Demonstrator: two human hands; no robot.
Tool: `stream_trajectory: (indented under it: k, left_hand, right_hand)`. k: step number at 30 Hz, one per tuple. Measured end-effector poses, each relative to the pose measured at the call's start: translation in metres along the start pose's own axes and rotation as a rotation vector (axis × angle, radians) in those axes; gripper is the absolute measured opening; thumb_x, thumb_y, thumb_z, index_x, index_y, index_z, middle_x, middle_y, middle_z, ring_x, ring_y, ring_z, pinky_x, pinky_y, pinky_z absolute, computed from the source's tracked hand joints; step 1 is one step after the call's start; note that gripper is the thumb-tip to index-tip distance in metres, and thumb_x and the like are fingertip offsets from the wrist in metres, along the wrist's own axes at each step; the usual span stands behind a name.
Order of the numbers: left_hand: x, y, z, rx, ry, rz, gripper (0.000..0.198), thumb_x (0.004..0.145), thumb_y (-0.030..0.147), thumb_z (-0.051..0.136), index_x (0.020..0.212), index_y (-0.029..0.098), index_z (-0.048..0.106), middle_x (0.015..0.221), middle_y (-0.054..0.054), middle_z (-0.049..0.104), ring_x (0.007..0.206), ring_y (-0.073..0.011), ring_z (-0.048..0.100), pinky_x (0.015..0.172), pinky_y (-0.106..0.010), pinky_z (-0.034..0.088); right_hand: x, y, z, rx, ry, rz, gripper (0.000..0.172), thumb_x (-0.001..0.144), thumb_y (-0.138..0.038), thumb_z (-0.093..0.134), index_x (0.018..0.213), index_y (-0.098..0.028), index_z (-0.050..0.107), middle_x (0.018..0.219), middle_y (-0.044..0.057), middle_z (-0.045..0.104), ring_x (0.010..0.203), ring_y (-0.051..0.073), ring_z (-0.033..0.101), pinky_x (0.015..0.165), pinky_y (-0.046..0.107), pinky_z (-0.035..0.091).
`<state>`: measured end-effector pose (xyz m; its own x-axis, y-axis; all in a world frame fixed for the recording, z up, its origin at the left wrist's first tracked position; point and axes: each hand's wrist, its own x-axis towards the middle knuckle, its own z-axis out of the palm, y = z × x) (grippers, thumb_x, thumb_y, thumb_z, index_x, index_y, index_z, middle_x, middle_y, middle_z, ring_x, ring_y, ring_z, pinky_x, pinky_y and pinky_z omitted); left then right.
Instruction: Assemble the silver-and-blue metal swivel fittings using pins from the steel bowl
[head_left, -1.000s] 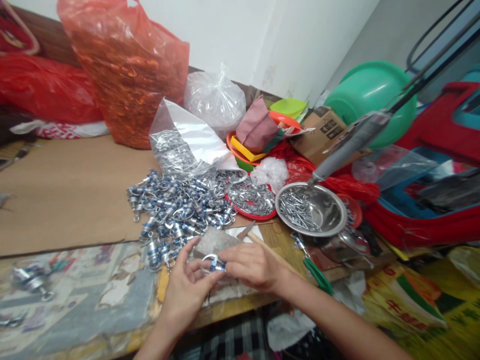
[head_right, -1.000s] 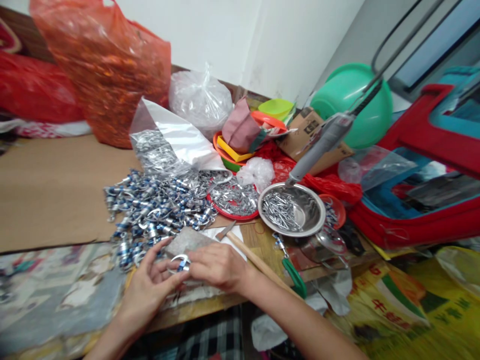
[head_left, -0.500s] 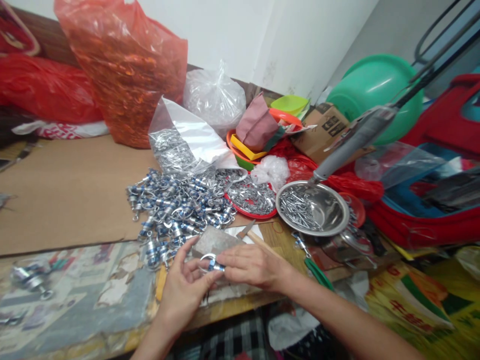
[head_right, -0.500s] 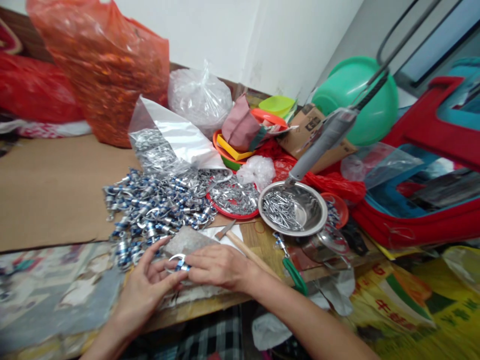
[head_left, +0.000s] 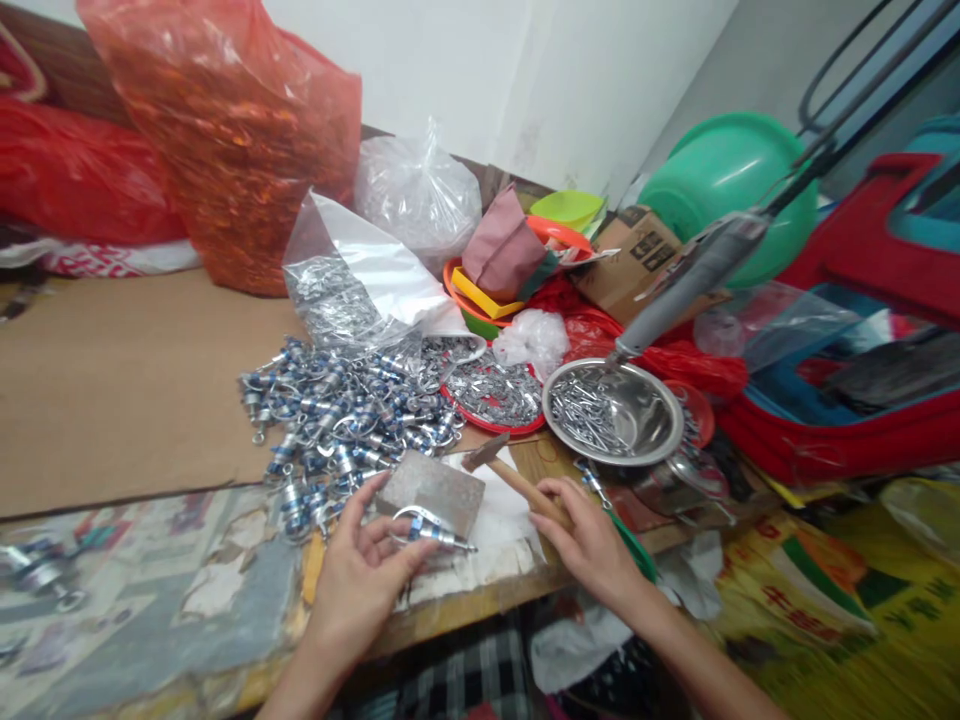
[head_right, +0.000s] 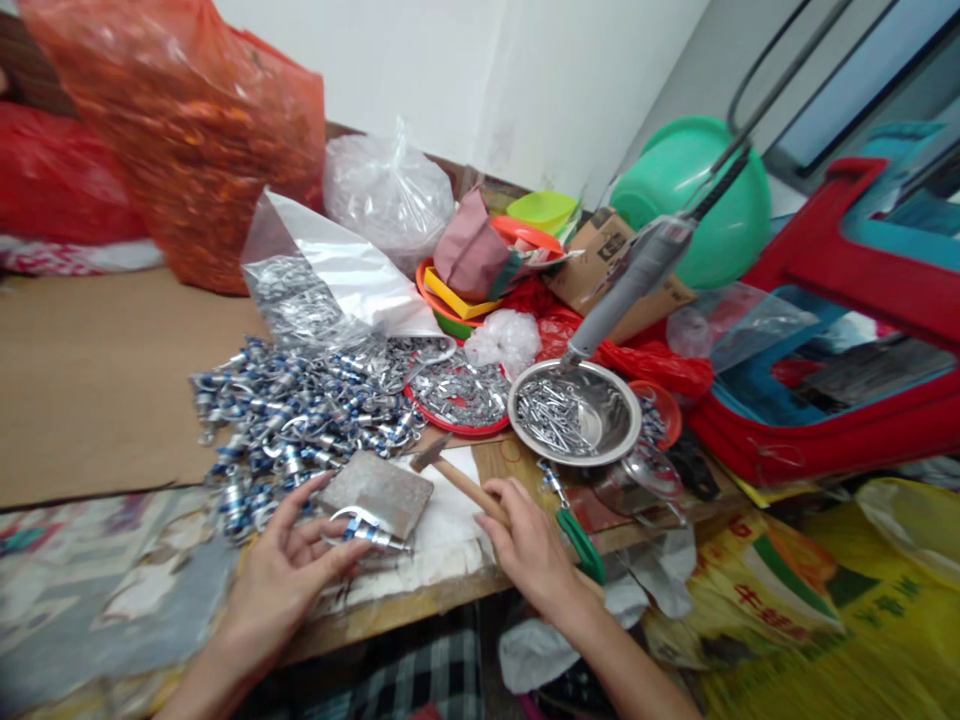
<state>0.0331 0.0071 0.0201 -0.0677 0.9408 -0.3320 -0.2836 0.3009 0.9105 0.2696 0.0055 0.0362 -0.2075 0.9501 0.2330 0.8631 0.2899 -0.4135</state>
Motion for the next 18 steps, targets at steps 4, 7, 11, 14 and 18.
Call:
stream_trajectory:
  k: [4, 7, 11, 14, 18]
  left_hand:
    - [0.000, -0.001, 0.000, -0.005, -0.017, 0.006, 0.084, 0.049, 0.024, 0.076, 0.121, 0.021, 0.033, 0.062, 0.006, 0.061, 0.058, -0.0133, 0.062, 0.057, -0.024, 0.052]
    - [-0.001, 0.001, 0.000, -0.003, -0.037, 0.008, 0.086, 0.051, 0.024, 0.075, 0.124, 0.019, 0.030, 0.062, 0.005, 0.061, 0.060, -0.0140, 0.063, 0.061, -0.025, 0.051]
    - [-0.002, 0.001, 0.001, 0.010, -0.029, 0.024, 0.086, 0.051, 0.024, 0.075, 0.124, 0.018, 0.030, 0.063, 0.005, 0.061, 0.058, -0.0137, 0.063, 0.061, -0.026, 0.051]
    - [-0.002, 0.000, 0.000, 0.010, -0.026, 0.030, 0.087, 0.050, 0.024, 0.076, 0.124, 0.019, 0.031, 0.064, 0.004, 0.062, 0.060, -0.0144, 0.064, 0.063, -0.027, 0.051]
    - [-0.001, -0.001, 0.001, 0.021, -0.016, 0.011, 0.088, 0.049, 0.025, 0.076, 0.124, 0.019, 0.031, 0.063, 0.004, 0.063, 0.061, -0.0148, 0.064, 0.063, -0.026, 0.051]
  right_hand:
    - [-0.001, -0.034, -0.016, 0.079, 0.095, -0.248, 0.044, 0.083, -0.015, 0.044, 0.126, -0.027, 0.039, 0.105, 0.006, 0.059, 0.092, 0.018, 0.057, 0.076, 0.029, 0.047]
    - [-0.006, -0.044, -0.014, -0.016, -0.051, -0.329, 0.051, 0.082, -0.008, 0.038, 0.130, -0.027, 0.035, 0.095, 0.005, 0.062, 0.080, 0.017, 0.060, 0.066, 0.028, 0.049]
    - [-0.014, -0.041, -0.003, -0.039, -0.041, -0.310, 0.053, 0.081, -0.006, 0.037, 0.130, -0.027, 0.034, 0.094, 0.006, 0.062, 0.077, 0.017, 0.059, 0.065, 0.027, 0.049]
    - [-0.020, -0.037, 0.001, 0.005, 0.011, -0.289, 0.053, 0.082, -0.005, 0.037, 0.129, -0.027, 0.036, 0.097, 0.006, 0.061, 0.082, 0.017, 0.059, 0.069, 0.027, 0.049]
    - [-0.026, -0.033, -0.002, 0.025, 0.034, -0.241, 0.052, 0.082, -0.007, 0.040, 0.128, -0.029, 0.037, 0.098, 0.005, 0.061, 0.083, 0.017, 0.059, 0.070, 0.028, 0.049]
